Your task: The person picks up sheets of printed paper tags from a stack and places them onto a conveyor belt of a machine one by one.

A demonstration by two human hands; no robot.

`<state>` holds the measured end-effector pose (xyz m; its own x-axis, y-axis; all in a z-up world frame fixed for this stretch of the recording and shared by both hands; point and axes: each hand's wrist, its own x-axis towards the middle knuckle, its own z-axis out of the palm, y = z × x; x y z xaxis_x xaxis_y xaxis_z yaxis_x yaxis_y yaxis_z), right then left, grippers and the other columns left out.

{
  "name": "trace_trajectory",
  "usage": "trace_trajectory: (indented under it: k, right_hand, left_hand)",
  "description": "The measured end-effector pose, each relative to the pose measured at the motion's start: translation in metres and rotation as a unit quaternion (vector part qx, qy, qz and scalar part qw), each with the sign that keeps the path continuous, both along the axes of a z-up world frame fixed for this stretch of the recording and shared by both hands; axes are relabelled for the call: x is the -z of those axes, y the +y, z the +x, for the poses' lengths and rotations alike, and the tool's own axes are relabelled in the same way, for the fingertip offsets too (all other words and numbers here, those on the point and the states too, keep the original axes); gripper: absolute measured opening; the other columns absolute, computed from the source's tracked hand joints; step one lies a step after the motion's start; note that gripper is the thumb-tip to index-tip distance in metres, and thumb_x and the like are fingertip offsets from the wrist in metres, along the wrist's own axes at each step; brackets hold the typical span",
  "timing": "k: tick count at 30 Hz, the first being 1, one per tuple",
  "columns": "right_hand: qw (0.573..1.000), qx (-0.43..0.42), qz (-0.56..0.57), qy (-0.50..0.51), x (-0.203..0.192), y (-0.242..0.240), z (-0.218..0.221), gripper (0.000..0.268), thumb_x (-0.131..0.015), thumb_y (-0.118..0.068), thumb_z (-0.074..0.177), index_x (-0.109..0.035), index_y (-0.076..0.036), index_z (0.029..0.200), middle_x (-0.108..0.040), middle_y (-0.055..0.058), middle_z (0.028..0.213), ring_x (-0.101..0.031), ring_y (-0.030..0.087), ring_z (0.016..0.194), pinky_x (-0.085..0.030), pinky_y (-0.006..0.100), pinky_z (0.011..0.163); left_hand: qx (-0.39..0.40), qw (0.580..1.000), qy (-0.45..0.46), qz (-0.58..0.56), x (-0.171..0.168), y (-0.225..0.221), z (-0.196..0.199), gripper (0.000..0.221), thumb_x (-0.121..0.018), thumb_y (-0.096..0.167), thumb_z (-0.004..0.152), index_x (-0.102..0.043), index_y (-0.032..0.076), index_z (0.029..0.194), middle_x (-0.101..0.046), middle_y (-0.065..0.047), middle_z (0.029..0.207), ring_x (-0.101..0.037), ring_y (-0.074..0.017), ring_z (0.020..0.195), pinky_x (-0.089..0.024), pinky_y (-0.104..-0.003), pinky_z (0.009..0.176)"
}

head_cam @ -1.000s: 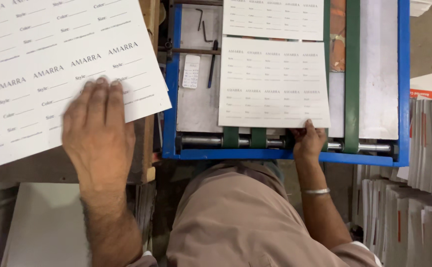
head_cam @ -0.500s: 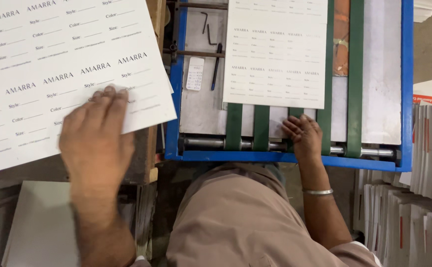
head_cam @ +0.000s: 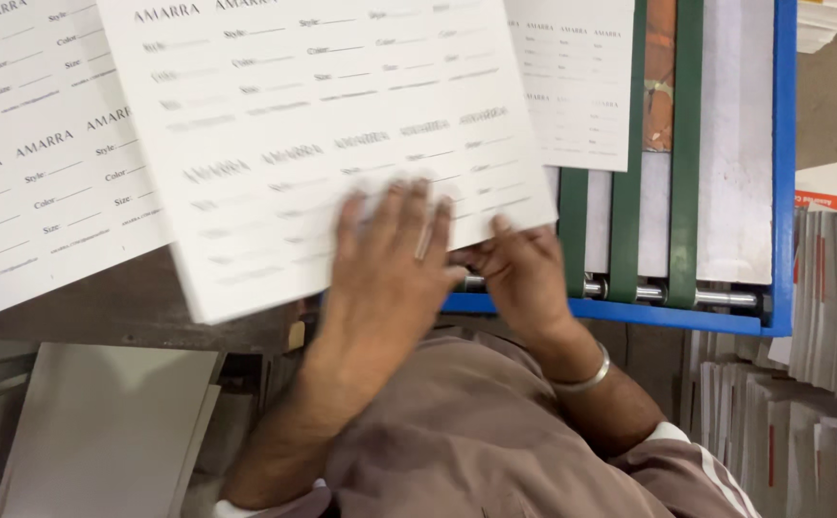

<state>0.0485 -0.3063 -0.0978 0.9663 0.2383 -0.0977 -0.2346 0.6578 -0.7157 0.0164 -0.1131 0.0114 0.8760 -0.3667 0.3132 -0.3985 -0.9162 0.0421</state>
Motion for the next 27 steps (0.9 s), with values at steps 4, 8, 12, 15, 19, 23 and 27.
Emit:
trace_trajectory:
  k: [4, 8, 12, 15, 19, 23, 27]
  right_hand:
    - [0.980, 0.172, -0.094, 0.044, 0.046, -0.055, 0.028, 0.016, -0.053, -0.004, 0.108, -0.061, 0.005, 0.120, -0.074, 0.016, 0.107, -0.074, 0.023, 0.097, -0.066, 0.037, 0.088]
    - [0.948, 0.276, -0.154, 0.030, 0.100, -0.127, 0.042, 0.014, -0.059, -0.002, 0.114, -0.060, 0.001, 0.128, -0.068, 0.012, 0.107, -0.067, 0.019, 0.085, -0.060, 0.032, 0.071]
    - [0.903, 0.364, -0.203, 0.109, 0.138, -0.168, 0.037, 0.022, -0.054, -0.005, 0.104, -0.054, -0.005, 0.126, -0.070, 0.010, 0.112, -0.073, 0.021, 0.091, -0.067, 0.035, 0.073]
    - [0.896, 0.373, -0.206, 0.123, 0.156, -0.169, 0.015, 0.024, -0.052, -0.004, 0.104, -0.055, -0.005, 0.128, -0.070, 0.011, 0.115, -0.074, 0.023, 0.094, -0.067, 0.036, 0.074]
    - [0.904, 0.339, -0.217, 0.144, 0.168, -0.152, -0.025, 0.021, -0.051, -0.005, 0.108, -0.057, -0.002, 0.127, -0.070, 0.014, 0.118, -0.074, 0.024, 0.096, -0.067, 0.039, 0.075]
    - [0.912, 0.322, -0.206, 0.151, 0.168, -0.143, -0.029, 0.022, -0.051, -0.008, 0.108, -0.055, -0.003, 0.129, -0.069, 0.013, 0.116, -0.073, 0.023, 0.096, -0.066, 0.037, 0.077]
    - [0.909, 0.319, -0.219, 0.153, 0.160, -0.139, 0.003, 0.023, -0.051, -0.011, 0.106, -0.055, -0.003, 0.127, -0.070, 0.014, 0.115, -0.074, 0.024, 0.097, -0.067, 0.038, 0.080]
  left_hand:
    - [-0.075, 0.997, -0.017, 0.030, -0.006, 0.058, 0.009, 0.063, -0.073, 0.044, 0.096, -0.061, 0.001, 0.141, -0.057, -0.021, 0.149, -0.046, -0.0347, 0.143, -0.030, -0.062, 0.118]
    - [-0.135, 0.982, -0.086, 0.105, 0.000, 0.105, 0.018, 0.043, -0.071, 0.022, 0.106, -0.063, 0.000, 0.142, -0.062, -0.018, 0.146, -0.054, -0.0297, 0.141, -0.038, -0.052, 0.123]
    - [-0.123, 0.980, -0.125, 0.091, 0.013, 0.121, 0.024, 0.024, -0.068, 0.005, 0.111, -0.065, -0.002, 0.134, -0.070, -0.014, 0.136, -0.066, -0.0251, 0.131, -0.051, -0.037, 0.110]
    - [-0.111, 0.981, -0.134, 0.081, 0.016, 0.129, 0.030, 0.017, -0.070, 0.006, 0.109, -0.069, 0.002, 0.126, -0.073, -0.011, 0.128, -0.069, -0.0221, 0.124, -0.055, -0.036, 0.104]
    - [-0.111, 0.982, -0.142, 0.053, 0.008, 0.127, 0.034, 0.015, -0.073, 0.009, 0.114, -0.070, 0.004, 0.128, -0.072, -0.010, 0.129, -0.068, -0.0216, 0.125, -0.054, -0.037, 0.101]
    - [-0.137, 0.969, -0.187, 0.088, -0.003, 0.112, 0.035, 0.030, -0.075, 0.019, 0.095, -0.071, 0.004, 0.121, -0.073, -0.014, 0.121, -0.067, -0.0260, 0.116, -0.053, -0.038, 0.096]
    - [-0.158, 0.955, -0.200, 0.149, -0.003, 0.105, 0.035, 0.044, -0.075, 0.032, 0.086, -0.072, 0.004, 0.120, -0.074, -0.013, 0.117, -0.068, -0.0260, 0.112, -0.054, -0.038, 0.096]
